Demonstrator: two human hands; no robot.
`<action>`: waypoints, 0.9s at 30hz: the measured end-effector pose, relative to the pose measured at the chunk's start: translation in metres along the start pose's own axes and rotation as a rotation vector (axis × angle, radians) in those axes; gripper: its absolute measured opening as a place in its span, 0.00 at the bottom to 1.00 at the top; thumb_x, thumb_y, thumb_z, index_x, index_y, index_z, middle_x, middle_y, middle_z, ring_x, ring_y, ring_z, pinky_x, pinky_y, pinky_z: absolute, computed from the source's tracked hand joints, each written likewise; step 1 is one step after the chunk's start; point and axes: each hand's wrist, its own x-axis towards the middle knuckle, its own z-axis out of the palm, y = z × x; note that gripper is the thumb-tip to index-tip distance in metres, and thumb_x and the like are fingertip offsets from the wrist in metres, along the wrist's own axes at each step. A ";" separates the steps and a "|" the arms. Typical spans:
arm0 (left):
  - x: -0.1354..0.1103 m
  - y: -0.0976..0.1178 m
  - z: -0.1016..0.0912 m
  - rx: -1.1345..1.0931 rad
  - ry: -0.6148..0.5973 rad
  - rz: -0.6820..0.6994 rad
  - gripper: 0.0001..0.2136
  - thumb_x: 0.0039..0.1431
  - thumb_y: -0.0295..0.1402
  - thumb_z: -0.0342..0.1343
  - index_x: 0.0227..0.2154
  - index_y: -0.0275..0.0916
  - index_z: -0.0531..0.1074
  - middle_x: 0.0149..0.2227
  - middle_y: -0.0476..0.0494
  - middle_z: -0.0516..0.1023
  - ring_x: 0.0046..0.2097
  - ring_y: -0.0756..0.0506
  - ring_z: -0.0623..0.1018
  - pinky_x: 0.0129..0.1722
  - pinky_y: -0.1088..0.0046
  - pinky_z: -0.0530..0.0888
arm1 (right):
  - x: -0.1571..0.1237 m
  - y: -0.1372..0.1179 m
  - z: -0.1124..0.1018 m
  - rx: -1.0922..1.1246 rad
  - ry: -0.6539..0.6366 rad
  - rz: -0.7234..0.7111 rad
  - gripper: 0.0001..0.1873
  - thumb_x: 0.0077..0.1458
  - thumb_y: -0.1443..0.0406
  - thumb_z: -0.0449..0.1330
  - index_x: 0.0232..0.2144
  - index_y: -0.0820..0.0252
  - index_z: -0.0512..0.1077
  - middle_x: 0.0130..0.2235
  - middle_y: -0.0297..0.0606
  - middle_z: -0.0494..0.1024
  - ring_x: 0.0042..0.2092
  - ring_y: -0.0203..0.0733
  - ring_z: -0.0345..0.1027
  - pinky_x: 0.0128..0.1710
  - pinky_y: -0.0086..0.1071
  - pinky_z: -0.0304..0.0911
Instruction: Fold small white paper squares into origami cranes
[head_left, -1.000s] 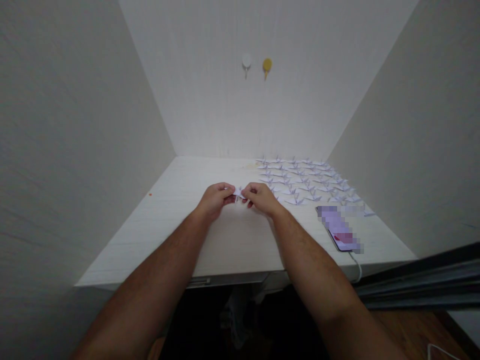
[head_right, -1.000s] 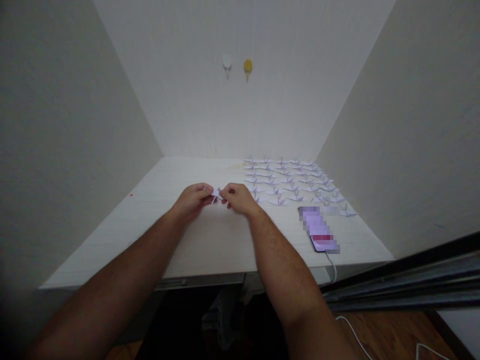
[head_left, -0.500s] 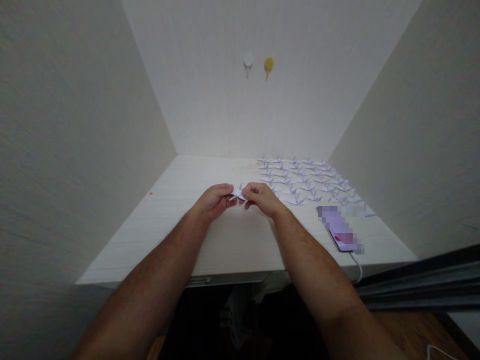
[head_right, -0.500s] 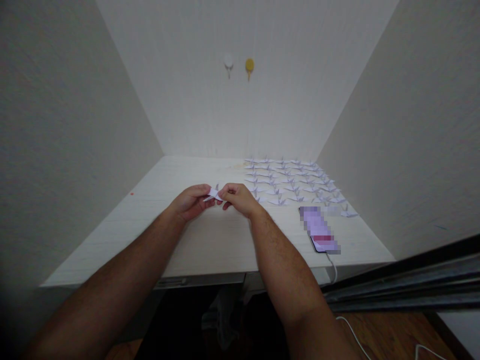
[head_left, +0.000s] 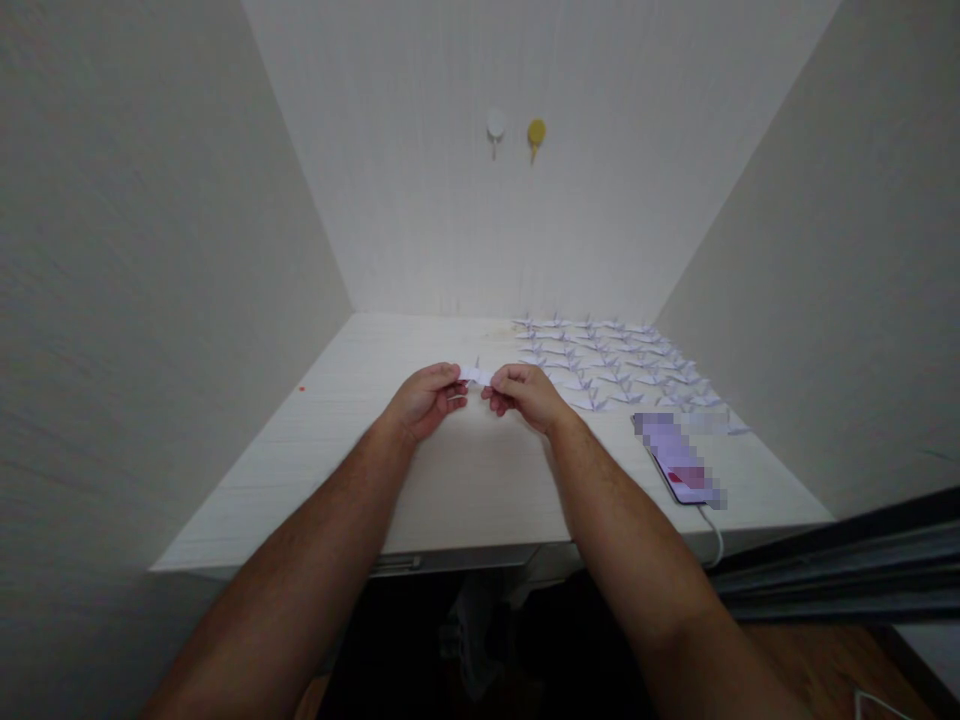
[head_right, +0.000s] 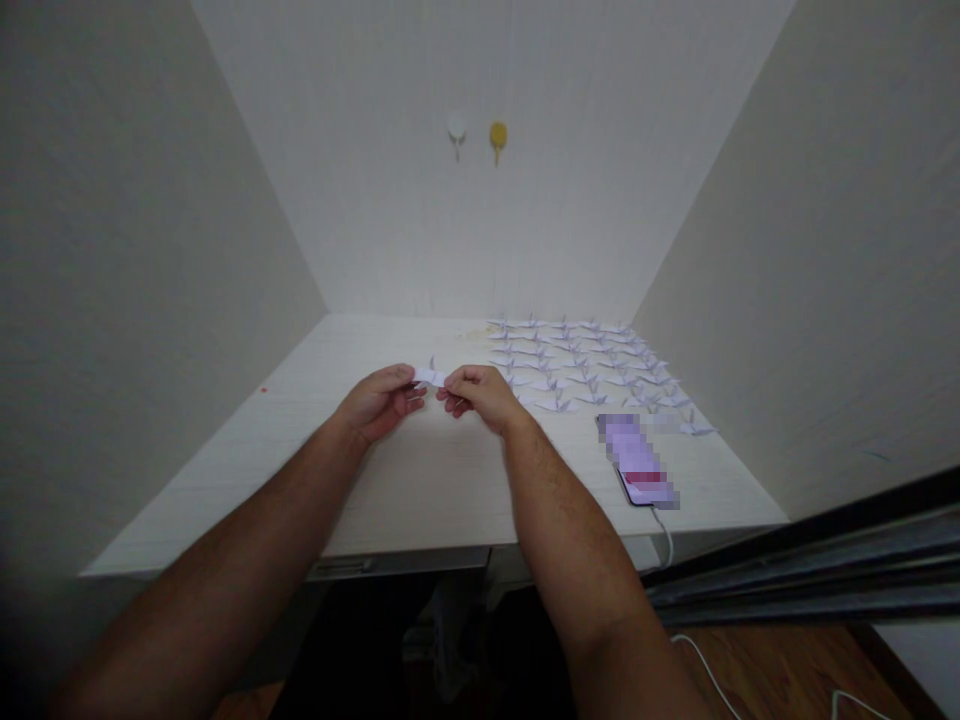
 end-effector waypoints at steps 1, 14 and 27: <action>0.000 0.000 0.001 -0.006 -0.008 -0.001 0.08 0.47 0.30 0.66 0.27 0.33 0.73 0.27 0.45 0.76 0.28 0.51 0.75 0.29 0.75 0.73 | 0.000 0.000 0.000 0.007 -0.003 -0.003 0.20 0.39 0.54 0.72 0.25 0.63 0.71 0.27 0.37 0.79 0.23 0.33 0.69 0.23 0.27 0.66; -0.004 -0.001 -0.006 -0.025 -0.253 -0.023 0.10 0.46 0.34 0.67 0.26 0.33 0.74 0.27 0.43 0.76 0.30 0.48 0.76 0.30 0.71 0.75 | -0.007 -0.006 -0.005 0.095 -0.149 -0.018 0.24 0.36 0.50 0.73 0.21 0.61 0.68 0.25 0.35 0.78 0.23 0.33 0.68 0.25 0.28 0.65; -0.006 0.006 -0.002 0.052 -0.186 0.013 0.12 0.44 0.34 0.69 0.20 0.35 0.71 0.24 0.44 0.74 0.27 0.50 0.73 0.27 0.74 0.73 | -0.006 -0.005 -0.010 0.115 -0.153 -0.012 0.25 0.35 0.50 0.73 0.22 0.60 0.67 0.25 0.35 0.78 0.25 0.34 0.68 0.26 0.28 0.66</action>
